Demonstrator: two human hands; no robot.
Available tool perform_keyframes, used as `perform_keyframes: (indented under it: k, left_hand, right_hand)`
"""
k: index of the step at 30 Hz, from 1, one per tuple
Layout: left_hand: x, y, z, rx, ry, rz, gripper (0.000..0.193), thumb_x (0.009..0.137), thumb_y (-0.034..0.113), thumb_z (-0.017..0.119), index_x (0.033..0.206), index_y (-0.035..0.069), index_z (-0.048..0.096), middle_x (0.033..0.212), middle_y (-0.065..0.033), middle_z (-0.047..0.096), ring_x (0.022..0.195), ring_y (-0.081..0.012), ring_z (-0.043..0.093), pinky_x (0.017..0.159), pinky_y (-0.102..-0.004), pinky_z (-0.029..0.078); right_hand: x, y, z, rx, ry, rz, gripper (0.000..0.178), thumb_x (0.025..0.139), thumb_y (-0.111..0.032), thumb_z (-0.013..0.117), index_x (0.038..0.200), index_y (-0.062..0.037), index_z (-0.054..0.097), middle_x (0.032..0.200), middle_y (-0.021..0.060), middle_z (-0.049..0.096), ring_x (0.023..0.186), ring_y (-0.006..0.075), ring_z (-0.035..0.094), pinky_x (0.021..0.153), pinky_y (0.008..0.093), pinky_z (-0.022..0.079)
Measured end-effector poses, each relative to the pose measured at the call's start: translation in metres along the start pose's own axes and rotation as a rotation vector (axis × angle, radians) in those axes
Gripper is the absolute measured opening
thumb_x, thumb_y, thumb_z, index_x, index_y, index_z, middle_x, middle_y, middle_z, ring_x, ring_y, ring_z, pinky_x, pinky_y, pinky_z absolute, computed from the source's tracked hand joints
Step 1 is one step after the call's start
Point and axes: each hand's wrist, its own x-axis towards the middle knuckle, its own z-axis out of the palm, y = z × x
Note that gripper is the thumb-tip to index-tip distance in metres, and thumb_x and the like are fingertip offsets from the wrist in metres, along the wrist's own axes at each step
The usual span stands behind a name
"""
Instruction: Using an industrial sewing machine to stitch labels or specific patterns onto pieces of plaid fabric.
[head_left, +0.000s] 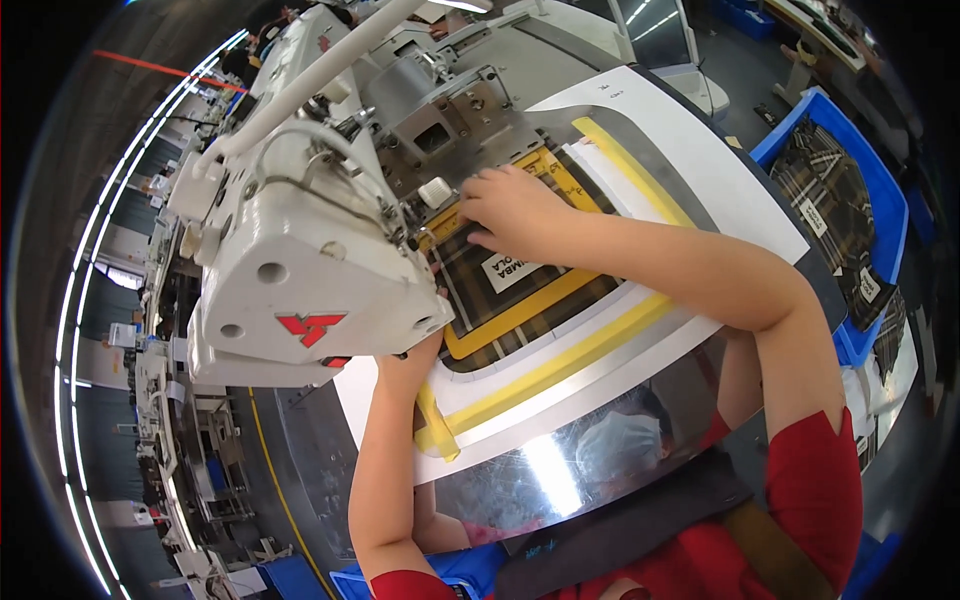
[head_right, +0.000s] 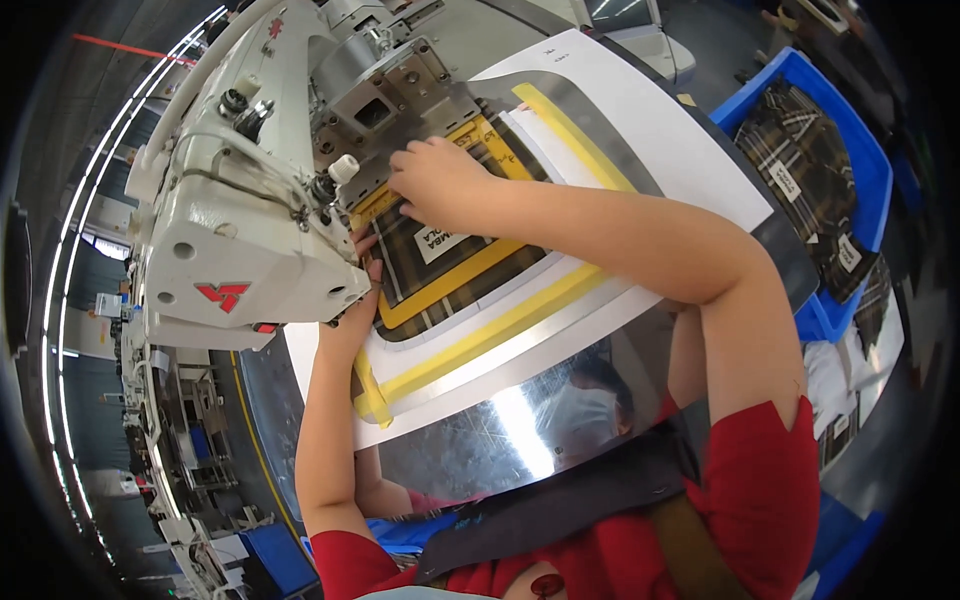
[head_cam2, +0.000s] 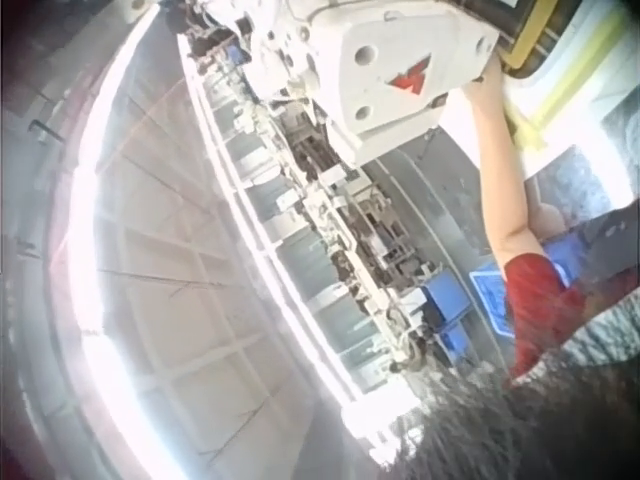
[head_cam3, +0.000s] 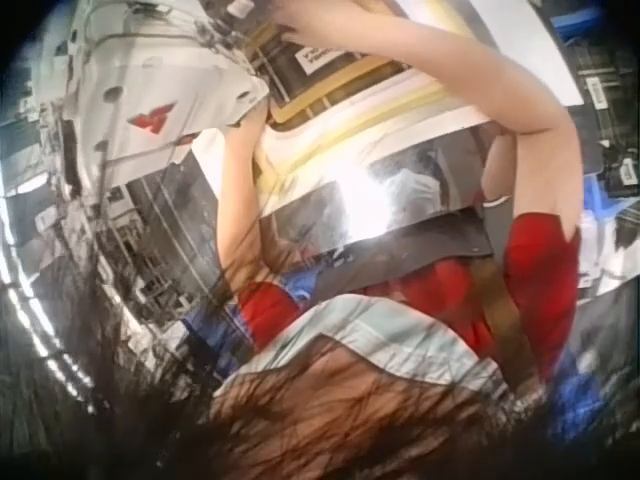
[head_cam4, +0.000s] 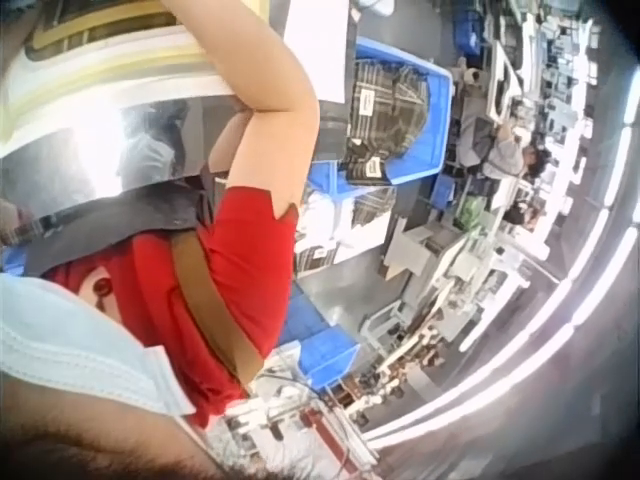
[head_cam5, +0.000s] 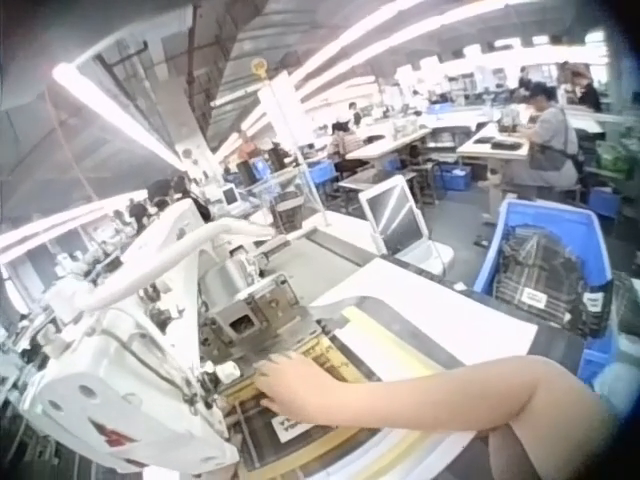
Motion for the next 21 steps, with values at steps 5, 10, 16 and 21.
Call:
perform_keyframes:
  k: [5, 10, 16, 21]
  left_hand:
    - [-0.003, 0.004, -0.007, 0.077, -0.073, -0.047, 0.028, 0.088, 0.005, 0.061, 0.116, 0.003, 0.062, 0.125, -0.0119, 0.060, 0.114, -0.0258, 0.057, 0.099, -0.0357, 0.042]
    - [-0.001, 0.008, -0.009, -0.056, -0.057, -0.022, 0.038, 0.079, 0.005, 0.069, 0.116, 0.004, 0.063, 0.118, -0.0107, 0.064, 0.111, -0.0248, 0.060, 0.095, -0.0354, 0.045]
    - [-0.004, 0.002, -0.014, -0.033, -0.061, 0.037, 0.041, 0.076, 0.005, 0.070, 0.116, 0.004, 0.062, 0.114, -0.0108, 0.066, 0.103, -0.0229, 0.062, 0.089, -0.0344, 0.048]
    - [-0.008, -0.012, -0.001, -0.351, 0.001, 0.028, 0.040, 0.079, 0.004, 0.068, 0.119, 0.003, 0.060, 0.119, -0.0115, 0.063, 0.106, -0.0231, 0.062, 0.091, -0.0352, 0.049]
  right_hand:
    - [-0.041, -0.058, -0.021, 0.312, -0.391, -0.171, 0.026, 0.085, -0.030, 0.064, 0.099, -0.0089, 0.069, 0.100, 0.0066, 0.060, 0.097, 0.0262, 0.057, 0.090, 0.0388, 0.043]
    - [-0.043, -0.065, -0.022, 0.323, -0.395, -0.188, 0.034, 0.084, -0.031, 0.065, 0.112, -0.0107, 0.066, 0.111, 0.0100, 0.054, 0.106, 0.0292, 0.051, 0.096, 0.0406, 0.040]
    - [-0.045, -0.064, -0.022, 0.402, -0.375, -0.148, 0.030, 0.083, -0.026, 0.067, 0.109, -0.0112, 0.067, 0.108, 0.0087, 0.056, 0.105, 0.0277, 0.052, 0.096, 0.0403, 0.040]
    - [-0.044, -0.062, -0.027, 0.422, -0.415, -0.095, 0.026, 0.084, -0.023, 0.067, 0.106, -0.0102, 0.069, 0.108, 0.0068, 0.058, 0.106, 0.0256, 0.053, 0.096, 0.0402, 0.040]
